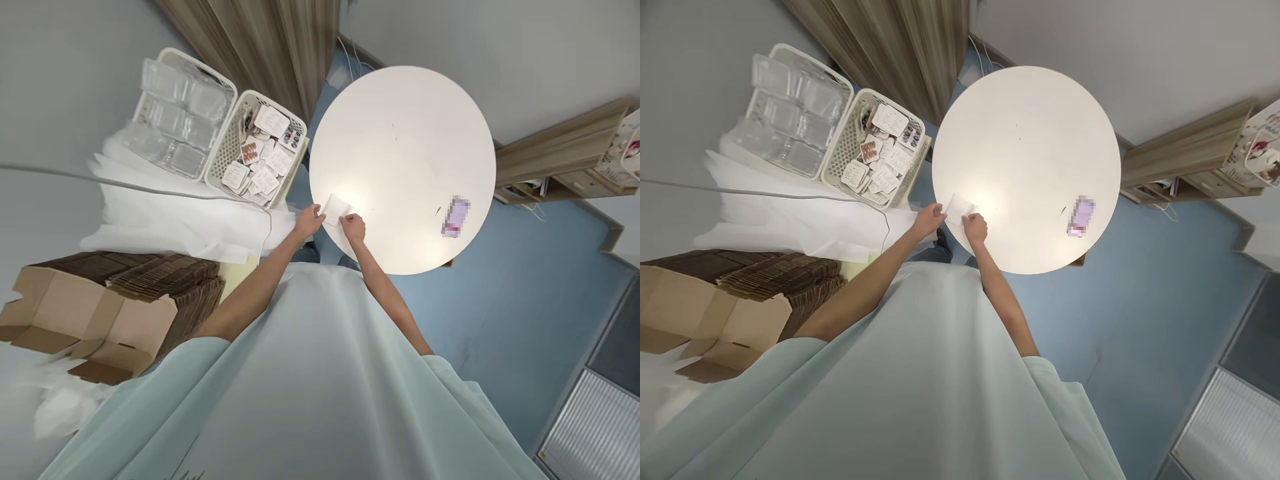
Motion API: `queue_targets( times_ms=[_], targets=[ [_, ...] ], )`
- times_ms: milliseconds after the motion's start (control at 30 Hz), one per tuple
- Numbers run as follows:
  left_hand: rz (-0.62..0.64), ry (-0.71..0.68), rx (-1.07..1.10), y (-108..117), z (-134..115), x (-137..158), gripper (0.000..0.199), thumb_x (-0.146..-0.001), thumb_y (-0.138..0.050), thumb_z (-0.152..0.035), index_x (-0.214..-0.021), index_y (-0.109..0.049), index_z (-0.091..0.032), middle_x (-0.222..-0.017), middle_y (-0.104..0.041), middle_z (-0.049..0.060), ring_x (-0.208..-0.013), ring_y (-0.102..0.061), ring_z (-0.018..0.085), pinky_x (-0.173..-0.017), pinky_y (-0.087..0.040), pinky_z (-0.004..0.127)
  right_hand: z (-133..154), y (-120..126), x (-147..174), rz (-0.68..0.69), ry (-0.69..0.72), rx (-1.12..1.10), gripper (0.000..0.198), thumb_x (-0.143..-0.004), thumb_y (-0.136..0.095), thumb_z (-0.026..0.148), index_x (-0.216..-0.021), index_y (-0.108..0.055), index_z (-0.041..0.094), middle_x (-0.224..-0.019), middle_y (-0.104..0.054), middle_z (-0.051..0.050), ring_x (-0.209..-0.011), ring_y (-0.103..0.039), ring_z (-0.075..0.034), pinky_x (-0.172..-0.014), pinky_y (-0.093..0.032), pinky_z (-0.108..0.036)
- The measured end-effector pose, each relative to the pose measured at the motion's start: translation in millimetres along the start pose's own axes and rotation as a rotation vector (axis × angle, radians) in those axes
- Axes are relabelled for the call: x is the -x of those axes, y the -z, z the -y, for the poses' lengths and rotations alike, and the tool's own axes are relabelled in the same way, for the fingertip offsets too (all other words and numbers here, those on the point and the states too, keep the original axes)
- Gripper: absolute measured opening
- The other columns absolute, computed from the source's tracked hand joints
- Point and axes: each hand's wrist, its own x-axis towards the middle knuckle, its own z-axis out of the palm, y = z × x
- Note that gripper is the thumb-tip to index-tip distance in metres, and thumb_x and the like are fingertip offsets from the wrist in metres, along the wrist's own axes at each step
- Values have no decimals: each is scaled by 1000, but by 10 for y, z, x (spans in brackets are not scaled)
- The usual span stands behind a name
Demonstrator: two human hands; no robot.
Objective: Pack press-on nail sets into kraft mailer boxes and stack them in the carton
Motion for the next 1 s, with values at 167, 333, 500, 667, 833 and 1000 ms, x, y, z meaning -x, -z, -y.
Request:
queue_targets(
  times_ms=[167,333,500,667,833,1000],
  targets=[
    [-106,-72,127,98,-100,370,45,-98,-63,-28,-141,-67,-16,-155,-70,16,-135,-72,28,-119,-54,41,-160,386,249,6,118,-111,18,-97,-71,38,-105,-72,22,-109,-83,-9,-106,-79,-24,-103,-59,-40],
    [-203,-90,280,-11,-177,809,42,-97,-63,-31,-137,-69,-18,-148,-75,16,-139,-71,27,-123,-53,42,-269,863,378,117,241,-224,27,-94,-70,46,-108,-73,23,-109,-82,-7,-98,-79,-22,-90,-63,-36],
    [-295,-42,409,-274,-282,1294,38,-98,-62,-35,-133,-70,-23,-147,-76,12,-141,-70,27,-122,-55,42,-214,1186,417,247,408,-235,32,-93,-70,51,-110,-75,24,-114,-82,-8,-99,-78,-22,-91,-63,-38],
    [-424,-46,482,-377,-241,1747,36,-96,-65,-41,-128,-73,-28,-143,-78,10,-140,-70,28,-119,-58,43,-159,1207,567,416,547,-200,36,-91,-72,55,-108,-76,24,-109,-82,-7,-96,-77,-23,-95,-62,-41],
    [-589,-86,551,-159,-6,2073,37,-95,-65,-42,-126,-73,-24,-143,-78,13,-137,-72,28,-118,-58,43,-85,1067,911,520,607,-164,36,-90,-73,57,-108,-77,26,-114,-83,-7,-95,-77,-23,-94,-63,-41],
    [-714,-86,547,245,350,2261,39,-97,-58,-37,-132,-71,-24,-147,-76,12,-141,-69,26,-119,-56,41,59,869,1416,513,638,-169,36,-90,-75,57,-110,-77,27,-111,-83,-7,-98,-79,-26,-93,-65,-42]
  ],
)
